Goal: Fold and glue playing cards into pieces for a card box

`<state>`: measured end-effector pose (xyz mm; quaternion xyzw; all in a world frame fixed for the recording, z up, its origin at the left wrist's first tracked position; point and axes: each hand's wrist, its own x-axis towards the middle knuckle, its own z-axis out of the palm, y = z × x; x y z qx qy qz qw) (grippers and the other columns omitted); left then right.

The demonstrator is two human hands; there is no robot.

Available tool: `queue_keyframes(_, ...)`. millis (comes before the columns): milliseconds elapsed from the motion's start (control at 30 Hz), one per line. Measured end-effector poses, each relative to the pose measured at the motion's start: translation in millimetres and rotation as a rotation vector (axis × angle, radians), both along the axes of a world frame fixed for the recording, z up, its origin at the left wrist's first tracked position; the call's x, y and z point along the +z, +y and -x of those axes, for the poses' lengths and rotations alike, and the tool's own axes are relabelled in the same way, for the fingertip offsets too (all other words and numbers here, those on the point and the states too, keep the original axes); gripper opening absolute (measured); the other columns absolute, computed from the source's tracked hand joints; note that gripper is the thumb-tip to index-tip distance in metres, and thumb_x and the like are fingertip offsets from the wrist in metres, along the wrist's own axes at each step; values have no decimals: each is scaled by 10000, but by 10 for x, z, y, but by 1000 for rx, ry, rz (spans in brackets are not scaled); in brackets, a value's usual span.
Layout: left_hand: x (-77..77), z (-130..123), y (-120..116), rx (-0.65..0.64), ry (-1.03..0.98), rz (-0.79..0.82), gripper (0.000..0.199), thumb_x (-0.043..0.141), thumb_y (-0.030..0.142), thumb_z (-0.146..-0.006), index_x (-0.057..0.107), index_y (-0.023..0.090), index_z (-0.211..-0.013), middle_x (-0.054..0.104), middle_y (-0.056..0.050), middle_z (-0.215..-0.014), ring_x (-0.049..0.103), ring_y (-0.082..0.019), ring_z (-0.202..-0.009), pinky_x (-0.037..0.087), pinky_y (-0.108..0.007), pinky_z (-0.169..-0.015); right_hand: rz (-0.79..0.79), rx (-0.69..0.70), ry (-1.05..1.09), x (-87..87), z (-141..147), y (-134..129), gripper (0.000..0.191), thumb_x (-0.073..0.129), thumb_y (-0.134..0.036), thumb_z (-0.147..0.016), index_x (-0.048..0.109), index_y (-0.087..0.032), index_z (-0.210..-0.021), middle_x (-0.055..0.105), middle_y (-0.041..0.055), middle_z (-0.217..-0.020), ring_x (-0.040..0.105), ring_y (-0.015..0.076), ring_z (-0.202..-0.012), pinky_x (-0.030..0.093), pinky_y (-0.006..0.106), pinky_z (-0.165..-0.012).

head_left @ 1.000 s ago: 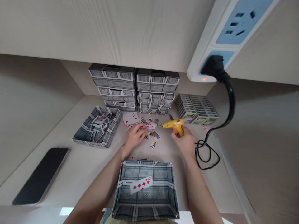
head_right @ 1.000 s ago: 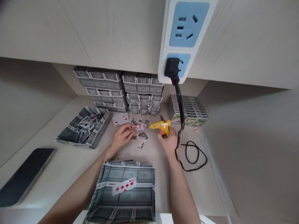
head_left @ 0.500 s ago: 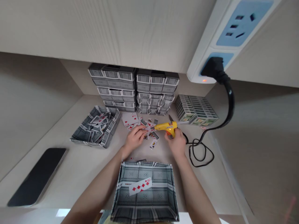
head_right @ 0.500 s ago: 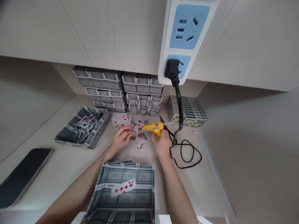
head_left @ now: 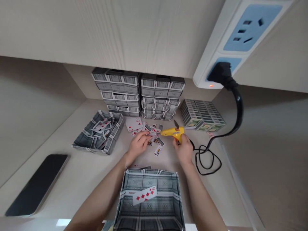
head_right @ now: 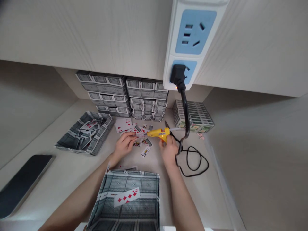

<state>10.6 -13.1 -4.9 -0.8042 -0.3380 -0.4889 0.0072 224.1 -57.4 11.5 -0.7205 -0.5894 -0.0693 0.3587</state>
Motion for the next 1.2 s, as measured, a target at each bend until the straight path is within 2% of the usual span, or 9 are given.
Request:
queue_keyframes(300,30,21,35,78,-129,70,66,527,146,-793,579,175,-824,587,-37,-880,565,-125,-848,490,-271,-755,79,-50,50,93,-35,5,177,436,-284,-722,521,-147,-795,560,95,-751,521,206,-684,394,307,-625)
queue_keyframes(467,16,79,113,179,-244,120,44,551,177,-784,572,166,-820,558,-50,-903,549,-142,-878,483,-282,-752,89,-225,7,104,-240,2,262,509,-360,-672,557,-134,-796,557,126,-756,517,258,-752,406,357,-646)
queue_keyframes(633,22,94,150,230,-288,169,76,535,211,-798,575,169,-847,540,-52,-927,535,-153,-912,473,-315,-794,246,-364,-17,-28,-432,-53,422,586,-444,-622,576,-96,-860,540,200,-834,490,356,-853,388,466,-669)
queue_keyframes(767,24,87,155,226,-282,187,78,538,220,-797,581,173,-842,531,-51,-931,530,-153,-909,470,-324,-803,162,-467,-26,19,-399,-45,572,628,-510,-587,544,-70,-944,512,255,-947,456,393,-914,375,496,-679)
queue_keyframes(833,19,89,156,219,-273,183,72,549,213,-790,589,174,-837,529,-50,-930,526,-154,-916,468,-325,-811,114,-345,-4,73,-331,-28,472,600,-484,-642,553,-93,-902,541,207,-901,484,335,-877,388,453,-696)
queue_keyframes(933,2,95,162,186,-260,178,63,562,203,-782,609,177,-815,516,-48,-953,530,-147,-905,478,-311,-788,208,67,92,91,-146,-27,237,477,-372,-782,579,-158,-786,574,88,-762,529,209,-730,412,333,-676)
queue_keyframes(1000,-11,94,166,159,-255,182,64,566,199,-779,622,181,-804,507,-46,-973,535,-138,-886,483,-304,-769,303,276,94,44,22,-43,221,491,-370,-791,603,-181,-812,588,72,-826,548,187,-738,421,301,-689)
queue_keyframes(1100,-24,83,168,124,-253,184,64,576,193,-773,635,185,-798,503,-42,-986,536,-136,-888,483,-304,-767,325,291,52,-70,238,-57,242,536,-373,-776,603,-189,-918,582,89,-934,543,219,-876,418,315,-753)
queue_keyframes(1200,-31,69,164,93,-249,188,62,584,191,-766,642,184,-786,497,-40,-1000,540,-116,-827,486,-297,-747,351,280,116,-166,307,-35,183,559,-329,-763,595,-180,-862,582,75,-865,547,207,-834,426,308,-744)
